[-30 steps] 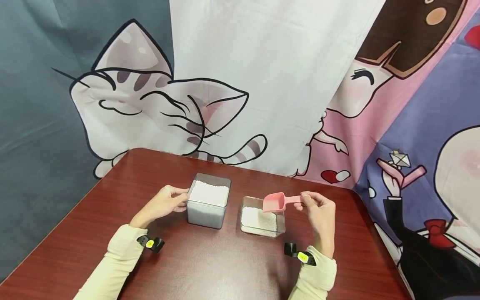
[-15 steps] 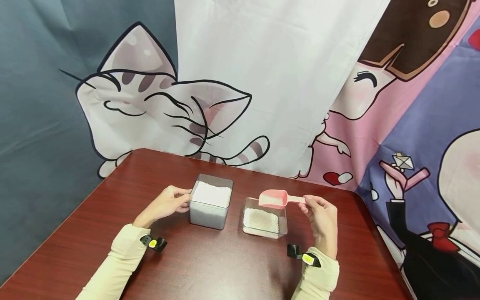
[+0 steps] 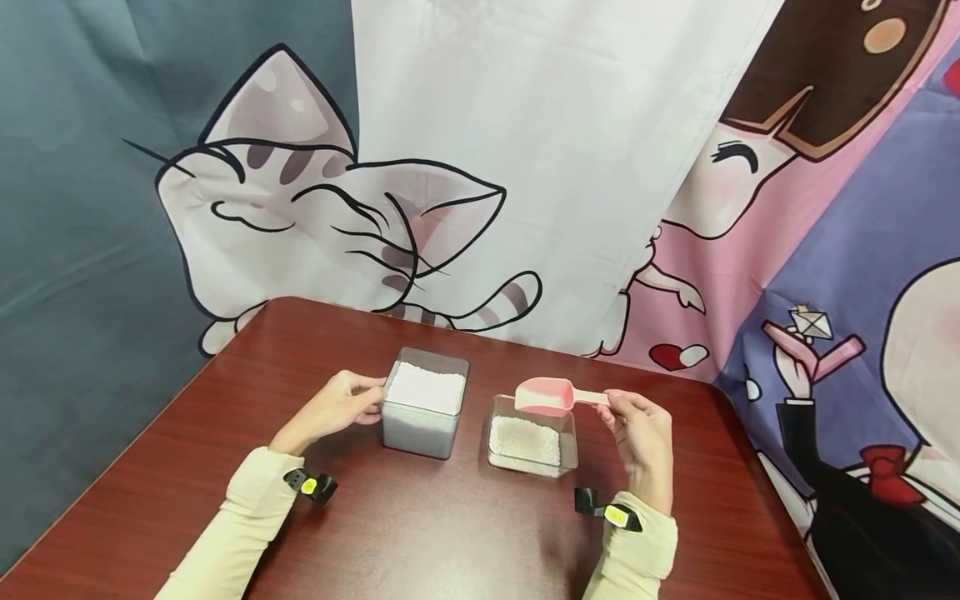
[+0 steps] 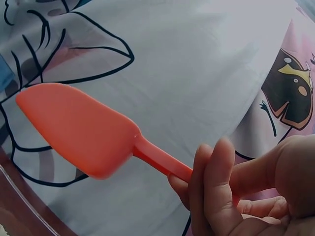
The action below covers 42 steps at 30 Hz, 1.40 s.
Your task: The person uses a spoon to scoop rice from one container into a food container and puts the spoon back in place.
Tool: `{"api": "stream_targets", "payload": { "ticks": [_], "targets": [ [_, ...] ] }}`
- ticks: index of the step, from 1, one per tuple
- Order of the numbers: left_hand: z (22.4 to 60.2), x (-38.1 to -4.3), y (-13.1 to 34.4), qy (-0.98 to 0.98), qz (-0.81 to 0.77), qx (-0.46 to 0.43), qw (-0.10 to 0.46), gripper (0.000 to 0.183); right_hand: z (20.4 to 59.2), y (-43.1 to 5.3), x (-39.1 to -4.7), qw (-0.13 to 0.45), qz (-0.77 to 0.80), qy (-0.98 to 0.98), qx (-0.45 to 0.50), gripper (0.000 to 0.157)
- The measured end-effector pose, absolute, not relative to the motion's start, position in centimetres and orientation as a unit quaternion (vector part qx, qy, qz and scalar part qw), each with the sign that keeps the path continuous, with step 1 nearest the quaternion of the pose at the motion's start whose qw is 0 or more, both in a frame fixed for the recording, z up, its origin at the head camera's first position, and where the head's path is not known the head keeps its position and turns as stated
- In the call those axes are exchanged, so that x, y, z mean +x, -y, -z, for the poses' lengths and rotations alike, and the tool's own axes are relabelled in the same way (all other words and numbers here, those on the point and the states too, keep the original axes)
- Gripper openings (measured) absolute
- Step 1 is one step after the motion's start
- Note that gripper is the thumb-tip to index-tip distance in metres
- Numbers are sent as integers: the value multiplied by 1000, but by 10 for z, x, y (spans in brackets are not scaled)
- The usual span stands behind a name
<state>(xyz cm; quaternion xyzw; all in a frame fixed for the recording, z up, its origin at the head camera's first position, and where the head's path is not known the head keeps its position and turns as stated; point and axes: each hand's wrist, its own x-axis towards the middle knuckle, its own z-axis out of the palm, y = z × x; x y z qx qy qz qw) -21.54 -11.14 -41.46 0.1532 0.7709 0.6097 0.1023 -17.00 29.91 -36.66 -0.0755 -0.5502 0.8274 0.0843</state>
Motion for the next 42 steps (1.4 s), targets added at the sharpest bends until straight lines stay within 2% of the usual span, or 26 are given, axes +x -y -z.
{"api": "stream_targets", "payload": {
  "ticks": [10, 21, 36, 39, 42],
  "targets": [
    [414, -216, 113, -772, -607, 152, 110, 40, 366, -296, -170, 95, -843, 524, -74, 18],
    [415, -215, 112, -773, -609, 143, 107, 41, 361, -261, -181, 127, -856, 494, -87, 16],
    [416, -213, 109, -771, -611, 147, 103, 41, 357, -219, -196, 74, -830, 549, -67, 13],
    [417, -214, 110, -771, -611, 145, 101, 42, 354, -210, -200, 72, -806, 583, -67, 9],
    [417, -214, 111, -771, -612, 146, 101, 42, 349, -199, -202, 83, -783, 614, -57, 13]
  ]
}}
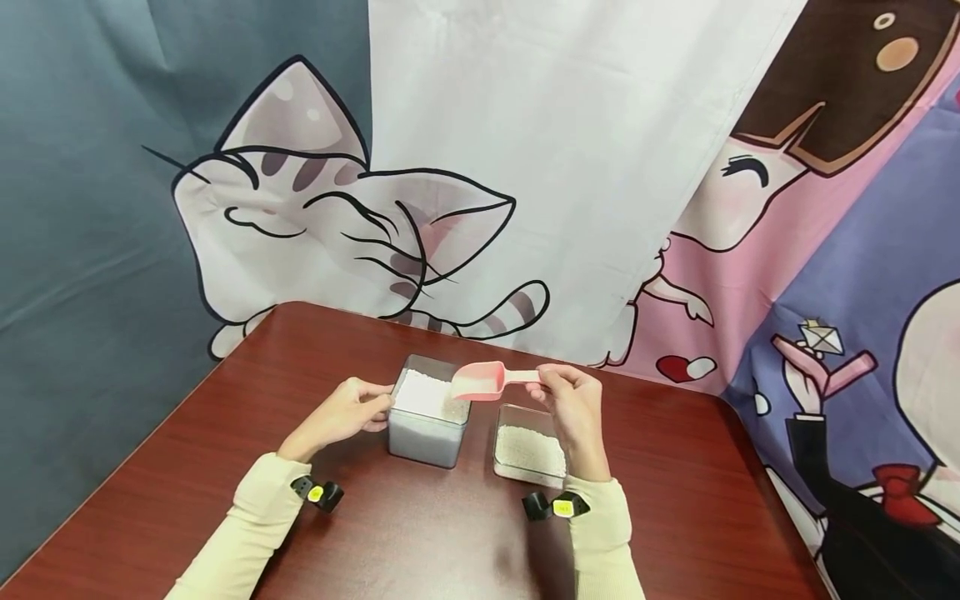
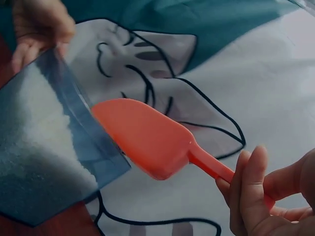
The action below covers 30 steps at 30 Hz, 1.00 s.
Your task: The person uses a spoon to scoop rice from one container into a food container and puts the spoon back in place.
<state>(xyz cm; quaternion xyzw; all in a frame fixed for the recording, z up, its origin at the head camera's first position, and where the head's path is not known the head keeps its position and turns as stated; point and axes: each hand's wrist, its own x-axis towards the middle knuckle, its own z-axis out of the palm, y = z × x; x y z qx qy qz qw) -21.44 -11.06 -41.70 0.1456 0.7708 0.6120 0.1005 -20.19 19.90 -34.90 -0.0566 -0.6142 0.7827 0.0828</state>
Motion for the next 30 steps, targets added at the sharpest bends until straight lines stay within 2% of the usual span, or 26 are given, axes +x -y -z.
{"api": "stream_targets", "payload": {
  "ticks": [11, 17, 23, 30],
  "targets": [
    [416, -214, 109, -771, -613, 137, 101, 41, 332, -170, -210, 92, -659, 746, 1, 21],
    [416, -214, 109, -774, -611, 135, 99, 41, 326, -152, -214, 101, -599, 793, 45, 16],
    [418, -215, 108, -776, -607, 141, 96, 40, 332, -141, -218, 99, -563, 817, 69, 14],
    [418, -214, 109, -775, -608, 147, 94, 39, 345, -134, -221, 103, -558, 822, 45, 15]
  ]
}}
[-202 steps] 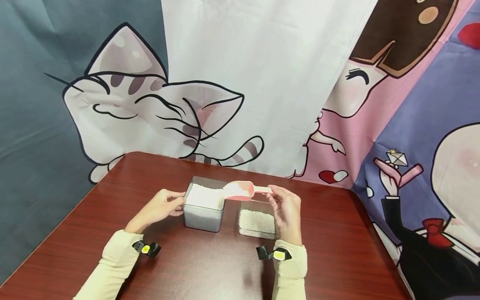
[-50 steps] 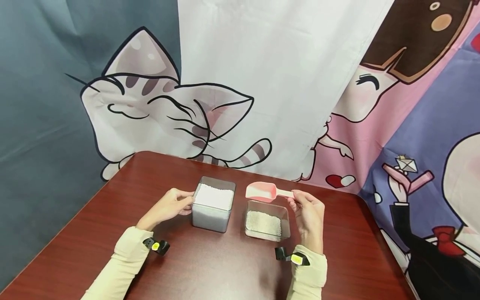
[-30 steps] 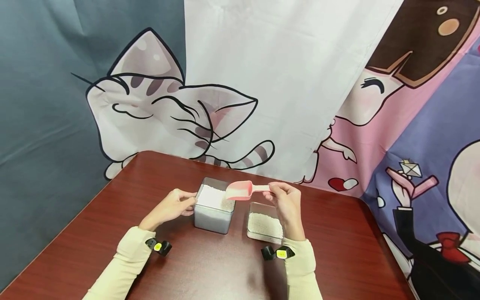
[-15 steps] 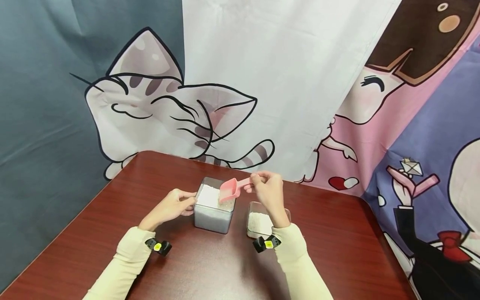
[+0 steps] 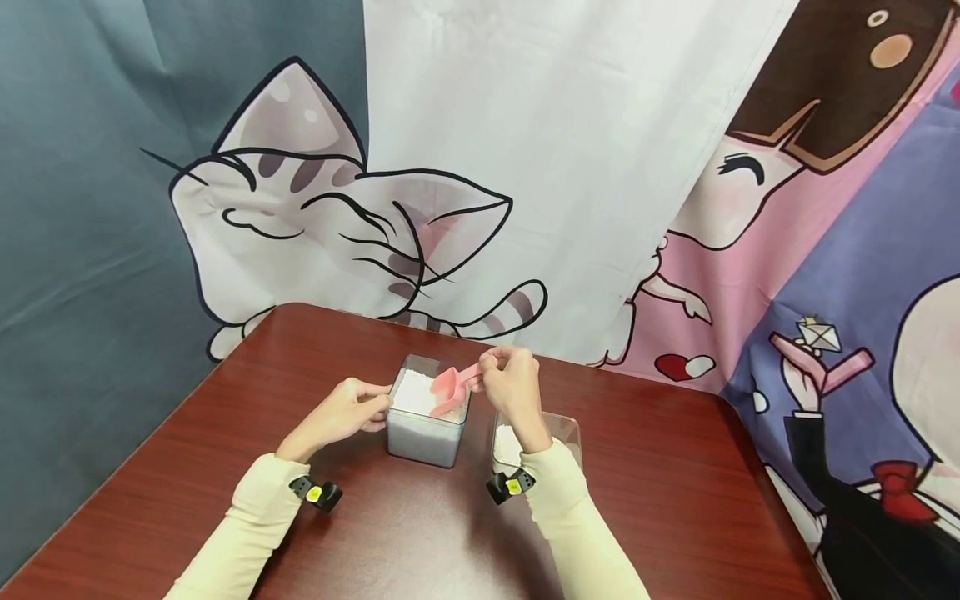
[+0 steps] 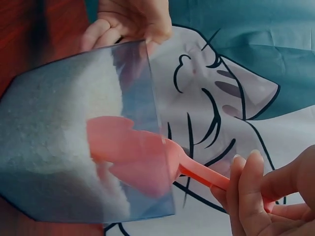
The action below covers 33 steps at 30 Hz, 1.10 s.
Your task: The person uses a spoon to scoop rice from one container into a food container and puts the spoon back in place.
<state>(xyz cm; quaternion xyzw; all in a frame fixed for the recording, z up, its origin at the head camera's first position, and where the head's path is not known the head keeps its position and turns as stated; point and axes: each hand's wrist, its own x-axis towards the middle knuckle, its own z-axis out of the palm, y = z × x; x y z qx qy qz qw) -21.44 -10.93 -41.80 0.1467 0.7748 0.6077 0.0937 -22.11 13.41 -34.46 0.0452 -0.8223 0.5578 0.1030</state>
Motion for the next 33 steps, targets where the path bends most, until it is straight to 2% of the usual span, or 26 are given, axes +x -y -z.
{"api": "stream_targets", "payload": {
  "ticks": [5, 13, 27, 33],
  "targets": [
    [418, -214, 109, -778, -606, 139, 96, 39, 357, -130, -222, 105, -573, 812, 33, 15],
    [419, -213, 107, -773, -611, 142, 96, 40, 361, -118, -216, 67, -600, 797, 20, 15],
    [415, -212, 109, -778, -598, 161, 105, 36, 368, -109, -222, 78, -541, 837, 9, 12],
    [400, -204, 109, -776, -599, 167, 107, 35, 367, -106, -221, 52, -620, 783, 4, 13]
  ]
}}
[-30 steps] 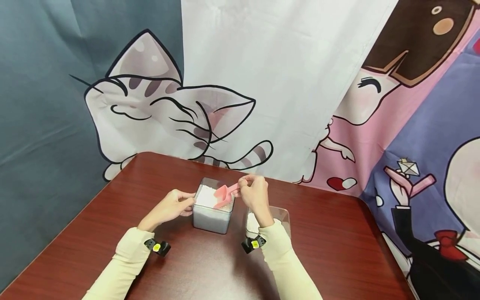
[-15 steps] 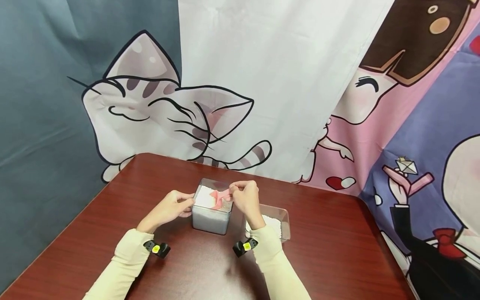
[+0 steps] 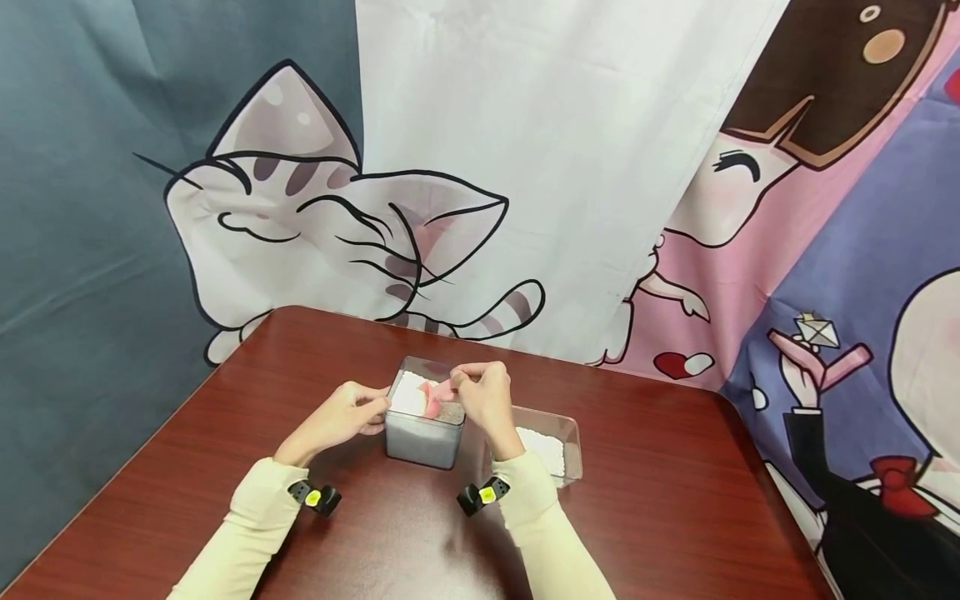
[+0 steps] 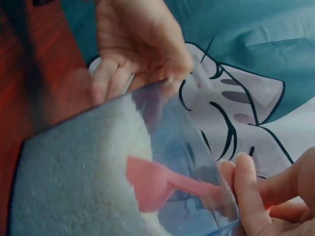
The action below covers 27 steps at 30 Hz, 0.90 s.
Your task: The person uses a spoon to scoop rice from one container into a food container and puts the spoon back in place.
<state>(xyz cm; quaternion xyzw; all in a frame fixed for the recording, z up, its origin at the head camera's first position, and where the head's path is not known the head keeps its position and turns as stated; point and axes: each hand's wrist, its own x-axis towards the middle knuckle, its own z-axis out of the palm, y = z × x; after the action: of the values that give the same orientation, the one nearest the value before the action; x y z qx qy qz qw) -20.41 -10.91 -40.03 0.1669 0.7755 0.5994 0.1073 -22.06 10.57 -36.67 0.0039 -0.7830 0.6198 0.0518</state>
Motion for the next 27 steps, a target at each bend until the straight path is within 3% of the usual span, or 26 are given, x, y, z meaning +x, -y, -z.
{"api": "stream_targets", "payload": {
  "ticks": [5, 27],
  "targets": [
    [417, -215, 110, -772, -604, 167, 106, 35, 371, -108, -223, 41, -668, 743, 3, 17],
    [418, -213, 110, -774, -605, 157, 99, 33, 379, -128, -223, 14, -774, 631, -46, 22]
  ]
}}
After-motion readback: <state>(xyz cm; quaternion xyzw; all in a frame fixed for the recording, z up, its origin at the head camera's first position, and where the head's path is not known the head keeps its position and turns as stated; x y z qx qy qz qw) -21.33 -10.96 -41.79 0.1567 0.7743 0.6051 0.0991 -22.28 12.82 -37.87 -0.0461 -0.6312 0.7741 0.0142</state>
